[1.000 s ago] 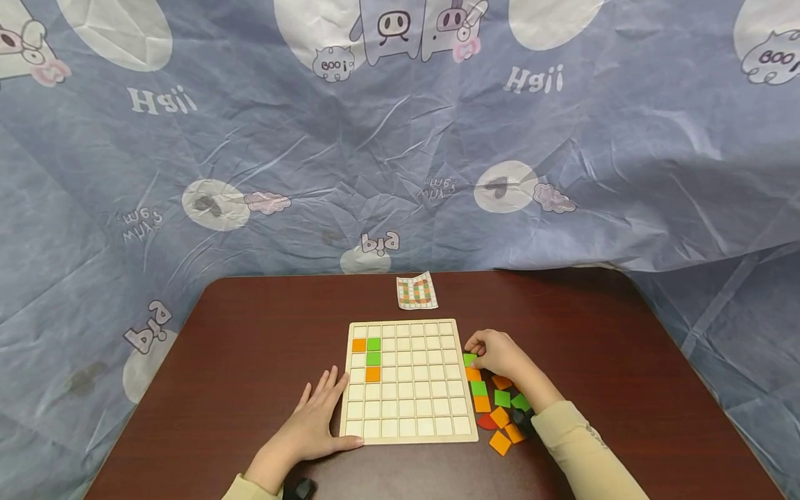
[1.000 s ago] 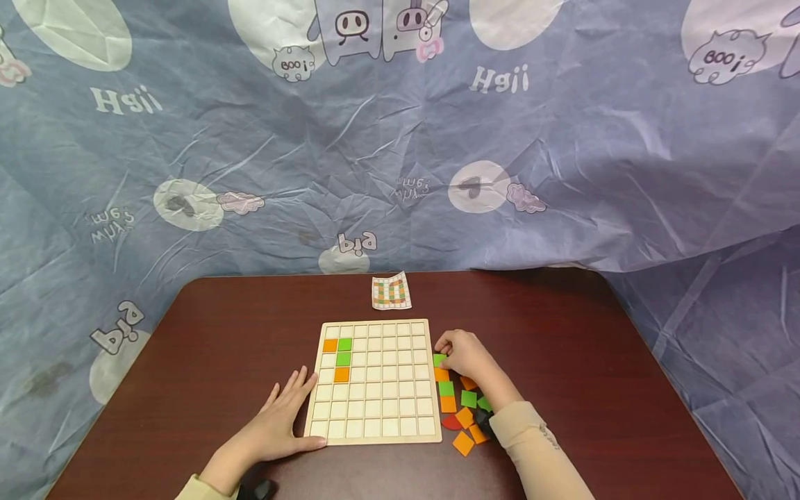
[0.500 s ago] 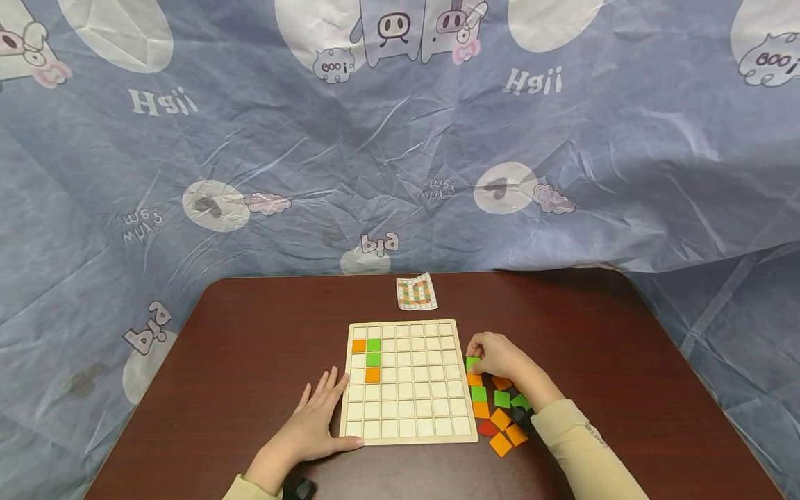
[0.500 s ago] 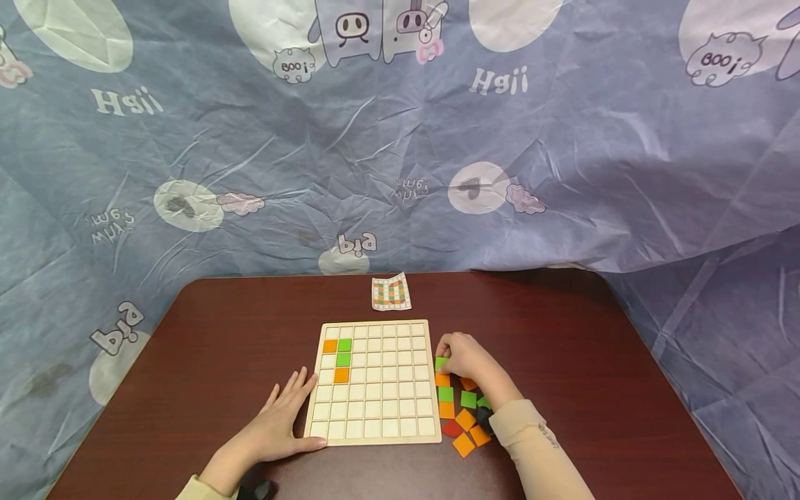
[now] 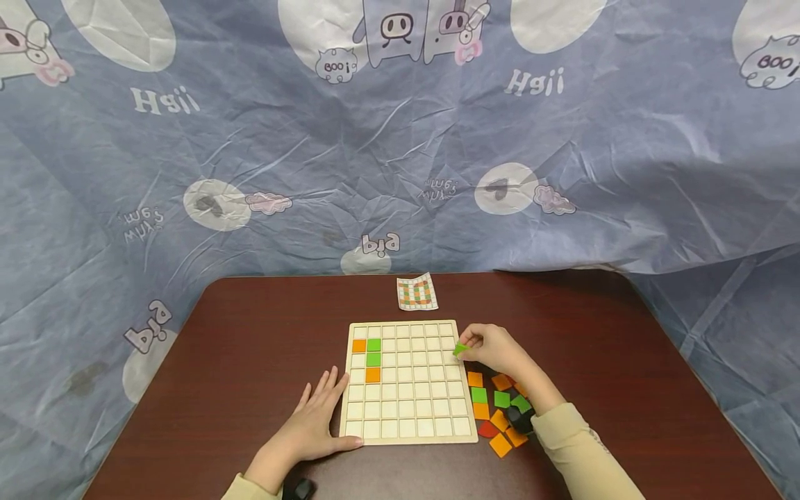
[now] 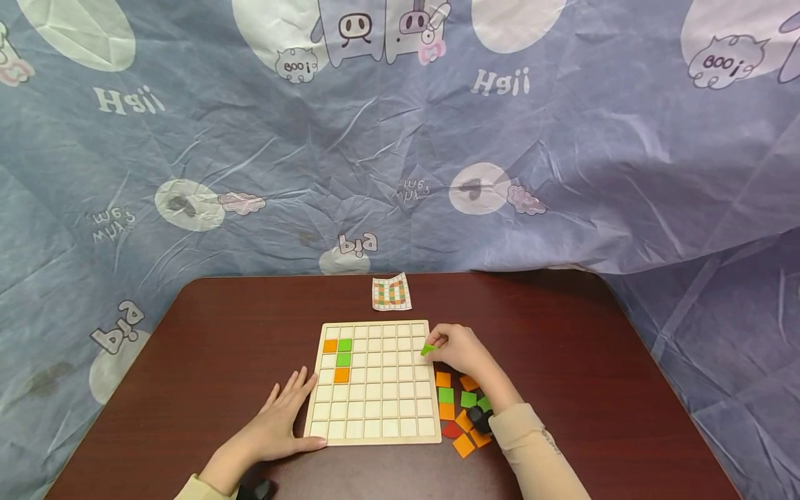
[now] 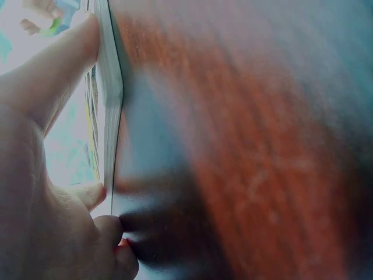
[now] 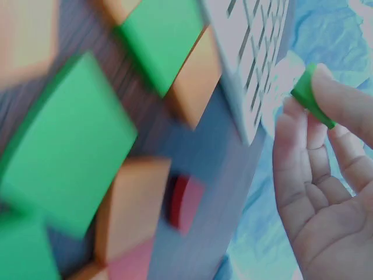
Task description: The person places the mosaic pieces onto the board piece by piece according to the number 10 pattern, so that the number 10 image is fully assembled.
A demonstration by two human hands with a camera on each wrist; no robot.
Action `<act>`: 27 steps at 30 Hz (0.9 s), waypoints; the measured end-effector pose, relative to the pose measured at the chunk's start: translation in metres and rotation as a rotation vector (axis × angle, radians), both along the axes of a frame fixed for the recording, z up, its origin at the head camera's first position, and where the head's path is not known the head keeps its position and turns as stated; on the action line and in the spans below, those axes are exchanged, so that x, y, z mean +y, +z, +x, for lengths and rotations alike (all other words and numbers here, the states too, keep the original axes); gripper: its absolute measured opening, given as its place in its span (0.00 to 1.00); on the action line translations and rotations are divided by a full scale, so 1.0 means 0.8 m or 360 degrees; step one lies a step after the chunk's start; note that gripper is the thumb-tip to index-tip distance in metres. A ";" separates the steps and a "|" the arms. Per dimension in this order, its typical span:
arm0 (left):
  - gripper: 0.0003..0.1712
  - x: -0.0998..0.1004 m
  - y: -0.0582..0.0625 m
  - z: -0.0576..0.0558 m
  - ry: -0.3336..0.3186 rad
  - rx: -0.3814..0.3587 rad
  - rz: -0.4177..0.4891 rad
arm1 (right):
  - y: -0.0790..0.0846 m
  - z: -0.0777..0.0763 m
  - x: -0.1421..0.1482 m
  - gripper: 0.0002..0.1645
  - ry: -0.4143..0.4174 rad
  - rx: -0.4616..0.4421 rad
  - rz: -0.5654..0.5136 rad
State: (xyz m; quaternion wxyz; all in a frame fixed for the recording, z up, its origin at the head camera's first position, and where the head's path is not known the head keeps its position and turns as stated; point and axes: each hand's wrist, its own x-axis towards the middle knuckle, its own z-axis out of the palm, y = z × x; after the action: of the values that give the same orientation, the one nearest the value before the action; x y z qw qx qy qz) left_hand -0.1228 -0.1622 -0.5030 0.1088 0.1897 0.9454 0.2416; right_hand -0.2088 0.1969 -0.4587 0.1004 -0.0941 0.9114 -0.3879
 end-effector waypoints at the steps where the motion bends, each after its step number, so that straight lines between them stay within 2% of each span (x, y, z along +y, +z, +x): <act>1: 0.66 0.000 0.000 0.000 -0.0001 -0.0002 0.0002 | 0.001 0.000 -0.005 0.08 -0.0009 -0.0014 -0.0048; 15: 0.66 0.000 0.002 -0.001 -0.0015 -0.0024 0.0026 | -0.006 0.009 -0.086 0.15 0.0000 -0.0141 -0.0533; 23: 0.66 0.001 0.003 0.000 -0.0006 -0.0041 0.0023 | -0.016 0.018 -0.127 0.13 0.0072 -0.0132 -0.0604; 27: 0.66 0.000 0.002 0.000 0.0000 -0.0034 0.0014 | -0.019 0.023 -0.142 0.12 0.0080 -0.0147 -0.0581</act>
State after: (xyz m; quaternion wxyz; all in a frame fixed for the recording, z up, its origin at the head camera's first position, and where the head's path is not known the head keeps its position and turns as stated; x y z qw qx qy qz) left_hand -0.1226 -0.1618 -0.5016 0.1179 0.1876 0.9431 0.2477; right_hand -0.1901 0.0832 -0.4736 0.1330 -0.1156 0.8176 -0.5481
